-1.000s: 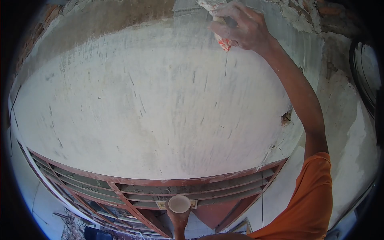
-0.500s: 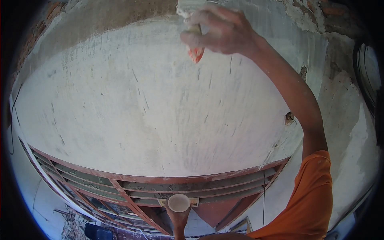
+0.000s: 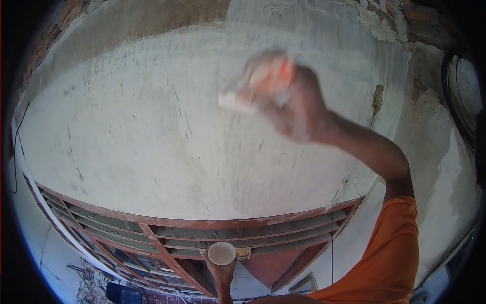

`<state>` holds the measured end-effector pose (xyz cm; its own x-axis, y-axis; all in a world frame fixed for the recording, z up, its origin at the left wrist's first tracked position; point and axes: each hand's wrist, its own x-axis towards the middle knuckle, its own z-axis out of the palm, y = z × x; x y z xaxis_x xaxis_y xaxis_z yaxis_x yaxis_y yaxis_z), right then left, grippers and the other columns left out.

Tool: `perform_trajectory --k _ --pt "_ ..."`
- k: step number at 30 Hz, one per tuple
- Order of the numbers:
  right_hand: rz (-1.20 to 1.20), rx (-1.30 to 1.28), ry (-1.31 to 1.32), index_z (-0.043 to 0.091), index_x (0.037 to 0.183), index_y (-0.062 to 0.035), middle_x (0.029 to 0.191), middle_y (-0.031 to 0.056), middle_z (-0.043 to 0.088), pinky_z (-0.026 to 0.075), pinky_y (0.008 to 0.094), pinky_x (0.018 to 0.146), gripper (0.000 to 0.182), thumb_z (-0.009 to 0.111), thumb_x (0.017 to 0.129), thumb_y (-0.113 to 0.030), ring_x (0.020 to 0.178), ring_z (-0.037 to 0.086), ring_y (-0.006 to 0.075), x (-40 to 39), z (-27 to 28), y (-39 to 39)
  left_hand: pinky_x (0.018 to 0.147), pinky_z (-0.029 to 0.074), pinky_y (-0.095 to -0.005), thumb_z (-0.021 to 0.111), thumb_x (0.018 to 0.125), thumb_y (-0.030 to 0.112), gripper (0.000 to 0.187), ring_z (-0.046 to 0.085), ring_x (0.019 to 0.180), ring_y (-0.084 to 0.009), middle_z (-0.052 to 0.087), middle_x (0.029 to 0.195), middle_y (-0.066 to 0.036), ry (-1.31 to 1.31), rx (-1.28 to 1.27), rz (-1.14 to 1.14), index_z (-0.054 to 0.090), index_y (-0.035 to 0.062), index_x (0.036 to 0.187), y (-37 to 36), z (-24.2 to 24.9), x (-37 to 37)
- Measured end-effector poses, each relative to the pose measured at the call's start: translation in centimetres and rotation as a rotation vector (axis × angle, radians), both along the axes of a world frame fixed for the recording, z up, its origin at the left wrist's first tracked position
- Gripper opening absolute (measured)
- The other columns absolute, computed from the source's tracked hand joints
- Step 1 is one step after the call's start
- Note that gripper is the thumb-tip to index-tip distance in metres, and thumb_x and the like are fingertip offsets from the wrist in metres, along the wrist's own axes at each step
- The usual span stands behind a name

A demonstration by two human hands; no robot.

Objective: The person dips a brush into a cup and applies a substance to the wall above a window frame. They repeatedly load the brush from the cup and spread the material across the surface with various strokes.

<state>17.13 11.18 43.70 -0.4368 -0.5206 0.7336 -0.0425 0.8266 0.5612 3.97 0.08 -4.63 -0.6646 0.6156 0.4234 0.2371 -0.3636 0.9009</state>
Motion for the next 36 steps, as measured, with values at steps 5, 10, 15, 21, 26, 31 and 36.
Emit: perform_trajectory --k 5,10,15,21,26,31,36 --pt "-0.233 0.454 0.2 0.065 0.099 -0.0122 0.088 0.0019 0.063 0.054 0.0265 0.058 0.02 0.076 0.084 -0.02 0.075 0.065 0.0153 4.6 12.5 1.1 0.097 0.049 -0.0413 0.093 0.062 0.01 0.089 0.06 0.108 -0.0285 0.059 0.117 -0.016 0.029 -0.017 0.026 0.036 0.0011 0.131 0.0 -0.5 0.2" --pt "-0.507 0.832 0.105 0.061 0.106 -0.0095 0.094 0.0074 0.063 0.056 0.0327 0.062 0.027 0.077 0.084 -0.012 0.077 0.066 0.0224 4.0 11.2 2.3 0.097 0.049 -0.0419 0.093 0.063 0.01 0.091 0.061 0.108 -0.0285 0.06 0.117 -0.016 0.046 -0.055 0.036 0.035 0.0008 0.132 -0.5 0.1 0.2" --pt "-0.151 0.775 0.117 0.051 0.098 -0.0291 0.085 -0.0054 0.05 0.059 0.0211 0.059 0.015 0.065 0.093 -0.034 0.08 0.059 0.0132 0.2 -3.8 5.4 0.095 0.049 -0.0412 0.092 0.063 0.012 0.089 0.062 0.107 -0.0296 0.061 0.118 -0.019 0.007 -0.031 0.035 0.038 -0.0003 0.132 -0.8 0.2 0.3" --pt "0.053 0.372 -0.287 0.054 0.106 -0.0237 0.09 -0.0021 0.057 0.062 0.0235 0.061 0.025 0.071 0.088 -0.021 0.091 0.064 0.0142 0.1 -18.6 -0.3 0.094 0.05 -0.0402 0.093 0.065 0.013 0.087 0.063 0.106 -0.0286 0.061 0.117 -0.018 0.016 0.002 0.077 0.039 0.0002 0.131 -1.3 -0.3 -0.6" --pt "0.103 -0.194 -0.414 0.057 0.108 -0.0179 0.088 -0.002 0.06 0.046 0.0253 0.044 0.031 0.076 0.083 -0.022 0.075 0.061 0.0118 -3.2 -19.1 -1.3 0.094 0.05 -0.0396 0.092 0.066 0.012 0.083 0.063 0.105 -0.0273 0.061 0.116 -0.017 0.055 0.011 0.12 0.039 0.0004 0.13 -1.6 -0.6 -1.0" --pt "-0.002 0.014 -0.274 0.055 0.098 -0.0146 0.083 -0.0026 0.06 0.05 0.0268 0.047 0.022 0.073 0.087 -0.019 0.071 0.06 0.012 -5.8 -13.5 1.6 0.096 0.049 -0.039 0.091 0.066 0.011 0.083 0.061 0.108 -0.0272 0.06 0.118 -0.017 0.04 -0.043 0.127 0.039 -0.0005 0.13 -2.8 0.9 -1.0" --pt "0.041 0.428 0.107 0.06 0.091 -0.0214 0.075 -0.0053 0.059 0.046 0.0217 0.04 0.013 0.072 0.089 -0.025 0.067 0.06 0.0062 -7.3 -2.8 1.9 0.096 0.049 -0.0392 0.092 0.066 0.011 0.085 0.061 0.108 -0.0272 0.058 0.118 -0.017 0.07 -0.071 0.186 0.038 -0.0011 0.131 -3.2 -0.1 -1.6"
